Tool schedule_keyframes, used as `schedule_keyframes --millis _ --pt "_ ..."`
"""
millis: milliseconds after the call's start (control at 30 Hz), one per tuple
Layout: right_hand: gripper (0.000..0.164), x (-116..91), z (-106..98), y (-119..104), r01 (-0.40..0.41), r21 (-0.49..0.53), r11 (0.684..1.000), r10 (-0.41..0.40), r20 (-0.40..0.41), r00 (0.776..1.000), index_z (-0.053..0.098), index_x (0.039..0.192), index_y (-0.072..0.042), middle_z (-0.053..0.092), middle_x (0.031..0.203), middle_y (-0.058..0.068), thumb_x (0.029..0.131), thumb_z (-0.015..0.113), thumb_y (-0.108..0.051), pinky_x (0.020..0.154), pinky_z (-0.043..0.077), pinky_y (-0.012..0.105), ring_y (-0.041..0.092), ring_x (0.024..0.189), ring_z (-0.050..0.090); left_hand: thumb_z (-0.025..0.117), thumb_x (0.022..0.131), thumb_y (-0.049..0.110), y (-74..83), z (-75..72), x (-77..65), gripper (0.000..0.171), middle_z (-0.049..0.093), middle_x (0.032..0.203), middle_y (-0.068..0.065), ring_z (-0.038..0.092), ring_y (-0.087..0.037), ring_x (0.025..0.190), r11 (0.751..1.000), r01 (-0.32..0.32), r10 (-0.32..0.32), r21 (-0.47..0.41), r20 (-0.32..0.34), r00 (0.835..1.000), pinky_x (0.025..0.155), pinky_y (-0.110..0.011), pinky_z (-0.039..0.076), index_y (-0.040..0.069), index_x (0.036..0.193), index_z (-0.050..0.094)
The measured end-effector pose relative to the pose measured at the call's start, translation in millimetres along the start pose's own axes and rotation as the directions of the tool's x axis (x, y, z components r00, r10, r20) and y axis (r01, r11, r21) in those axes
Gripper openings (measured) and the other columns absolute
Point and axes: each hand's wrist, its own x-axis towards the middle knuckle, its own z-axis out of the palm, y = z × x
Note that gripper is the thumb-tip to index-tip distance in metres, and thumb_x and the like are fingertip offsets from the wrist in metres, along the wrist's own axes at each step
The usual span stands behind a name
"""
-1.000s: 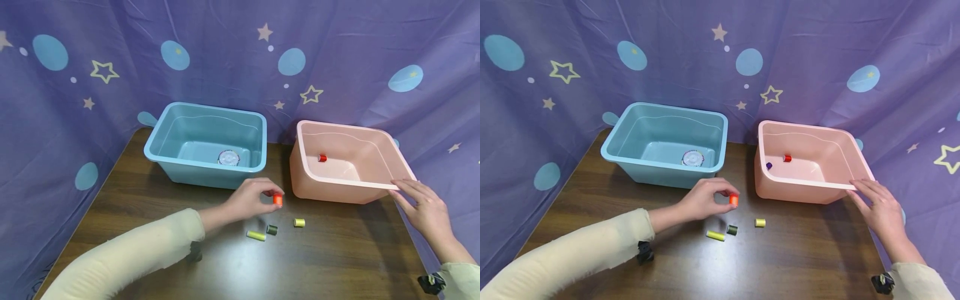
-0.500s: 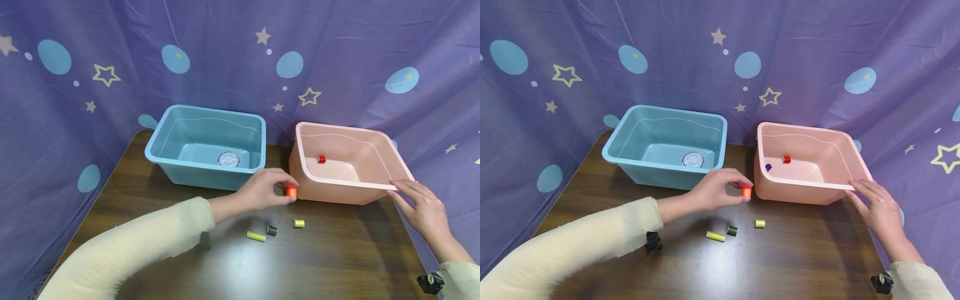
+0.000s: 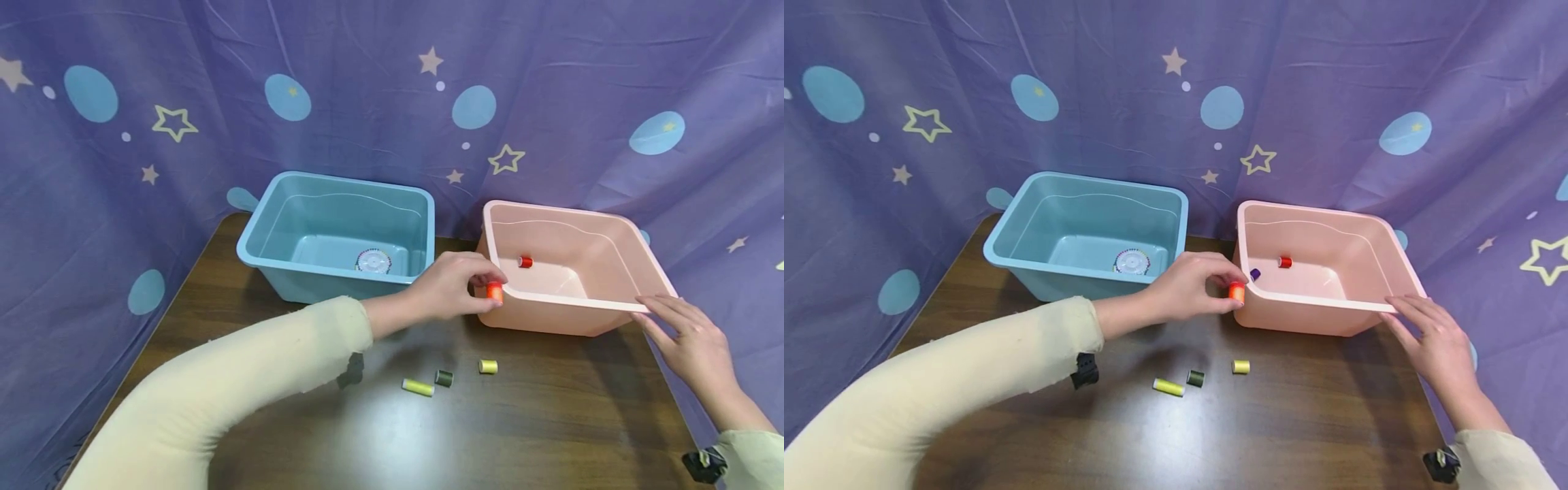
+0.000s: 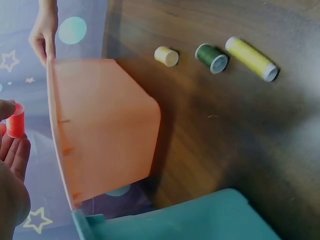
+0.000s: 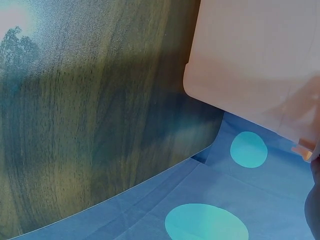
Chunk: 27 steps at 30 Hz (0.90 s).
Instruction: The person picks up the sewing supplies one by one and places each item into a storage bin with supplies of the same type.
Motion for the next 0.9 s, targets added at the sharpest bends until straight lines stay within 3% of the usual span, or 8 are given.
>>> schedule_keyframes --millis 233,433,733,900 --pt "0.039 0 0 0 -0.002 0.0 1.0 0.002 0.002 1.0 0.077 0.123 -0.007 0.071 0.127 0.025 0.104 0.07 -0.04 0.122 0.037 0.057 0.056 0.12 0.06 0.084 0.093 0.018 3.7 -8.9 22.1 0.029 0.078 0.11 -0.001 0.07 -0.012 0.095 0.999 0.0 -0.001 0.053 0.019 1.0 0.085 -0.011 0.051 0.009 0.12 0.08" --pt "0.039 1 0 0 -0.014 -0.001 1.0 0.014 0.011 1.0 0.077 0.124 -0.007 0.07 0.128 0.027 0.105 0.069 -0.04 0.122 0.036 0.058 0.057 0.122 0.06 0.083 0.094 0.019 2.2 -15.4 40.8 0.02 0.078 0.102 0.004 0.068 -0.008 0.091 0.994 0.002 -0.004 0.109 0.012 1.0 0.083 -0.011 0.049 0.012 0.112 0.08" --pt "0.042 1 1 0 -0.005 0.002 1.0 0.005 -0.004 1.0 0.078 0.123 -0.007 0.071 0.128 0.026 0.104 0.069 -0.044 0.123 0.037 0.054 0.056 0.121 0.061 0.077 0.096 0.016 -0.6 -21.5 62.8 0.019 0.079 0.103 0.002 0.069 -0.008 0.094 0.992 0.035 -0.04 0.122 0.035 0.999 0.086 -0.012 0.049 0.009 0.113 0.079" --pt "0.045 1 1 2 0.003 0.01 1.0 -0.003 -0.019 1.0 0.078 0.122 -0.007 0.072 0.126 0.026 0.105 0.067 -0.048 0.125 0.035 0.046 0.054 0.122 0.061 0.077 0.095 0.017 -4.5 -21.1 75.3 0.021 0.078 0.1 0.003 0.067 -0.009 0.094 0.99 0.045 -0.048 0.135 0.02 0.999 0.084 -0.015 0.047 0.01 0.115 0.08"
